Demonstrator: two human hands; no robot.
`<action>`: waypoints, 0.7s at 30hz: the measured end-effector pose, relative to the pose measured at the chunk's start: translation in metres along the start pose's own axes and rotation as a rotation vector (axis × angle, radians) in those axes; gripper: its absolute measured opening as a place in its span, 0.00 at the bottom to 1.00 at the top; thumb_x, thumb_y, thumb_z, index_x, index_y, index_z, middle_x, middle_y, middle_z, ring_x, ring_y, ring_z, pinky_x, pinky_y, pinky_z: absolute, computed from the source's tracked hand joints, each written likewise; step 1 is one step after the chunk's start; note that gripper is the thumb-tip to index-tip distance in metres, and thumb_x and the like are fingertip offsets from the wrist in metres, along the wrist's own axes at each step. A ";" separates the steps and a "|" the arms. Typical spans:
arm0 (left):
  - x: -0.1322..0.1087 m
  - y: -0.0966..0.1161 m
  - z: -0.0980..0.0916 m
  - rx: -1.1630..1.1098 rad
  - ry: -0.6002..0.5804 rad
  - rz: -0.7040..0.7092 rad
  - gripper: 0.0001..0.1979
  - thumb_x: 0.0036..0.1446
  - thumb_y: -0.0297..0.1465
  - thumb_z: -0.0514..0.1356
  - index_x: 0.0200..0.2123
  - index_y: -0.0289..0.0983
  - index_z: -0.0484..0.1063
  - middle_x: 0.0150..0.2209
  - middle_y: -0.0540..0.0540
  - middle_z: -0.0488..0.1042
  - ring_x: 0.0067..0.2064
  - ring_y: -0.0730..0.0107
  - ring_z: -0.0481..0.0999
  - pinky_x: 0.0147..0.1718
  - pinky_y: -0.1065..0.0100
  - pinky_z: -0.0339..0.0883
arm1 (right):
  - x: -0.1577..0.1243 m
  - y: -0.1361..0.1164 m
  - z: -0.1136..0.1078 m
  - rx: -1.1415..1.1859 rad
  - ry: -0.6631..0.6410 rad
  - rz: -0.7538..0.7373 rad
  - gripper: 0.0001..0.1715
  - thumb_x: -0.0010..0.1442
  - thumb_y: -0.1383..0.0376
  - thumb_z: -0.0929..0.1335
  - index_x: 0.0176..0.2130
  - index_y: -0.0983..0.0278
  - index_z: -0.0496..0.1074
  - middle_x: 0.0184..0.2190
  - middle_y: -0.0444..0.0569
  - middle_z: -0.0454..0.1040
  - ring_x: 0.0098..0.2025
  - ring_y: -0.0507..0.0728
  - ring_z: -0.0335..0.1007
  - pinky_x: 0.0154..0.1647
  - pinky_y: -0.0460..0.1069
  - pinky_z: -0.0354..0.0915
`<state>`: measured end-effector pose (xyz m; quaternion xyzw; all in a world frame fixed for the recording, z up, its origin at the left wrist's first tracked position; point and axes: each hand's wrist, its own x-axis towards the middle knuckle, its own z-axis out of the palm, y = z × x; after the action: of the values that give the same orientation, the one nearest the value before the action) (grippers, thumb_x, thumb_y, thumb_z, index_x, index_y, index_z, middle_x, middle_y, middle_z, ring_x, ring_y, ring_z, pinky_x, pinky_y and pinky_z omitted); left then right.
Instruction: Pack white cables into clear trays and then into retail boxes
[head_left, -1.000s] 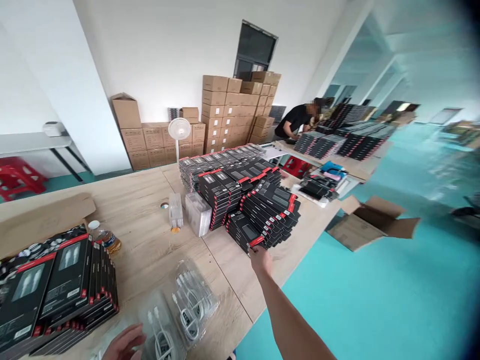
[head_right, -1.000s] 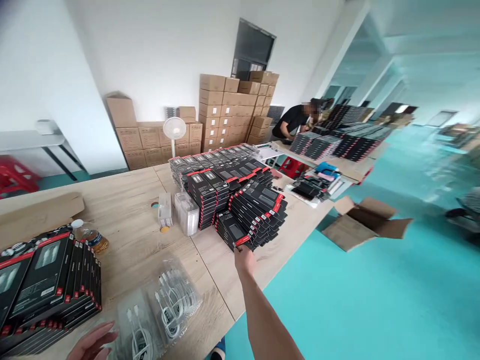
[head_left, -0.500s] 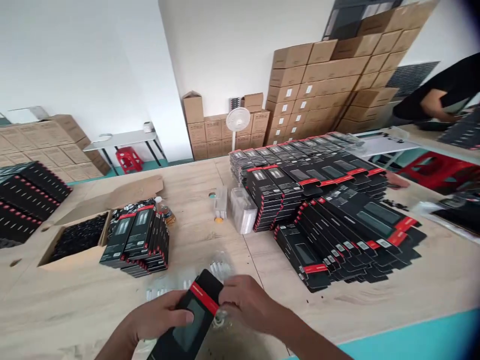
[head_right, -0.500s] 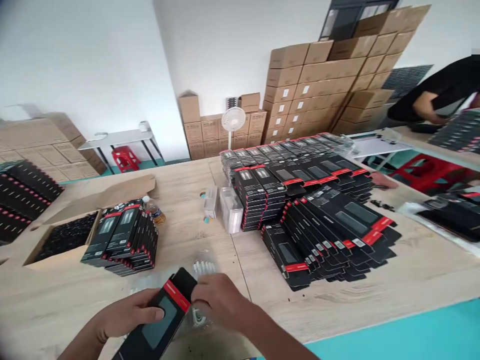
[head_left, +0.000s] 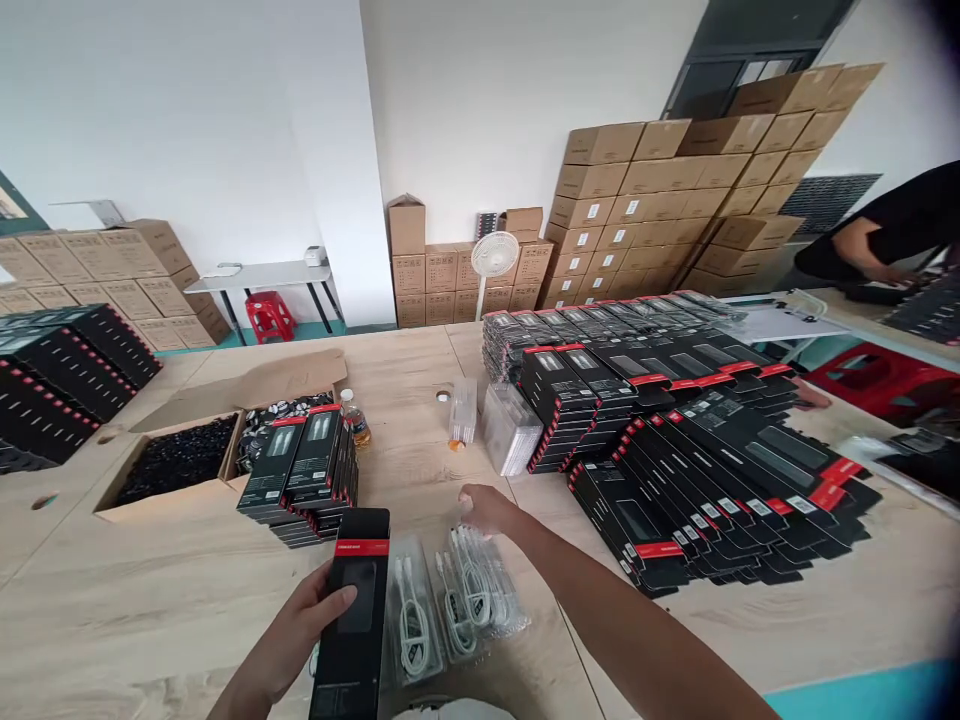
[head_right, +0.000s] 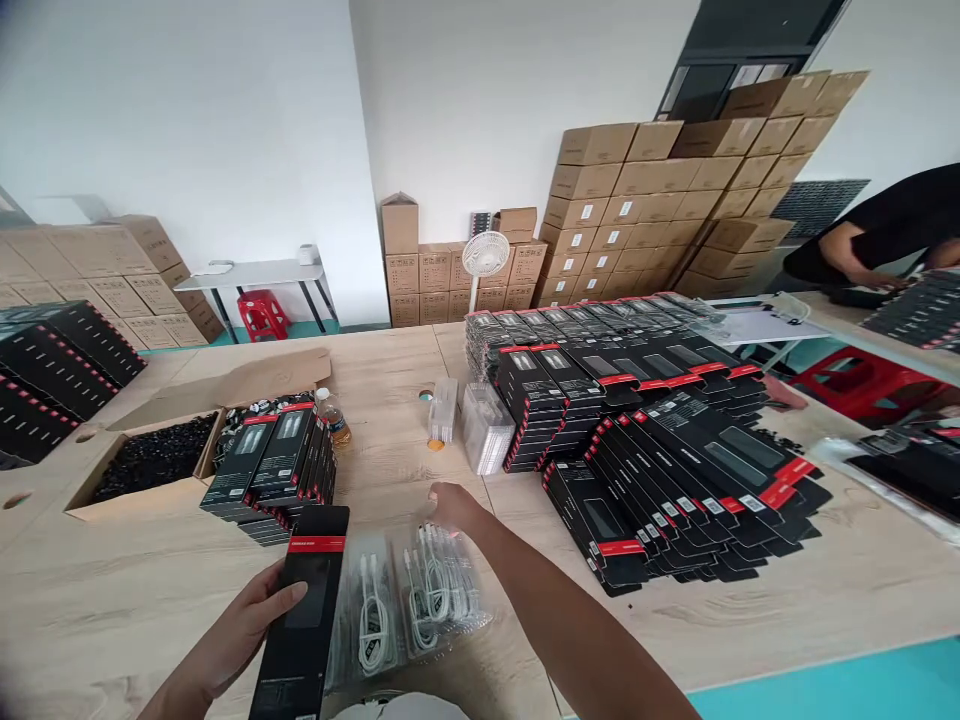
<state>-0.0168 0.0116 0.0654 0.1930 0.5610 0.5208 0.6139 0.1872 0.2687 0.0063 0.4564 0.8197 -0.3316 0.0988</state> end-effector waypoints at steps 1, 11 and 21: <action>0.004 0.001 0.003 0.021 -0.013 -0.010 0.25 0.50 0.40 0.67 0.51 0.41 0.74 0.51 0.43 0.76 0.54 0.50 0.72 0.52 0.57 0.66 | -0.002 0.004 0.001 0.017 0.019 0.016 0.17 0.58 0.61 0.69 0.46 0.64 0.70 0.37 0.47 0.75 0.24 0.49 0.69 0.25 0.45 0.65; 0.023 0.006 0.016 0.148 -0.104 0.071 0.25 0.49 0.41 0.67 0.51 0.42 0.74 0.50 0.46 0.77 0.52 0.53 0.73 0.52 0.59 0.66 | -0.029 0.013 0.023 0.086 0.208 0.078 0.22 0.53 0.63 0.69 0.48 0.61 0.69 0.42 0.49 0.74 0.38 0.54 0.72 0.33 0.45 0.62; 0.009 -0.001 0.009 0.107 -0.057 0.076 0.24 0.50 0.40 0.66 0.51 0.39 0.73 0.50 0.44 0.77 0.51 0.53 0.75 0.51 0.59 0.66 | -0.041 -0.012 0.037 -0.155 0.210 -0.049 0.30 0.55 0.62 0.68 0.57 0.61 0.64 0.53 0.57 0.68 0.55 0.63 0.63 0.50 0.53 0.60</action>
<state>-0.0096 0.0218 0.0626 0.2616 0.5626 0.5072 0.5982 0.1951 0.2135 0.0026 0.4597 0.8596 -0.2199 0.0392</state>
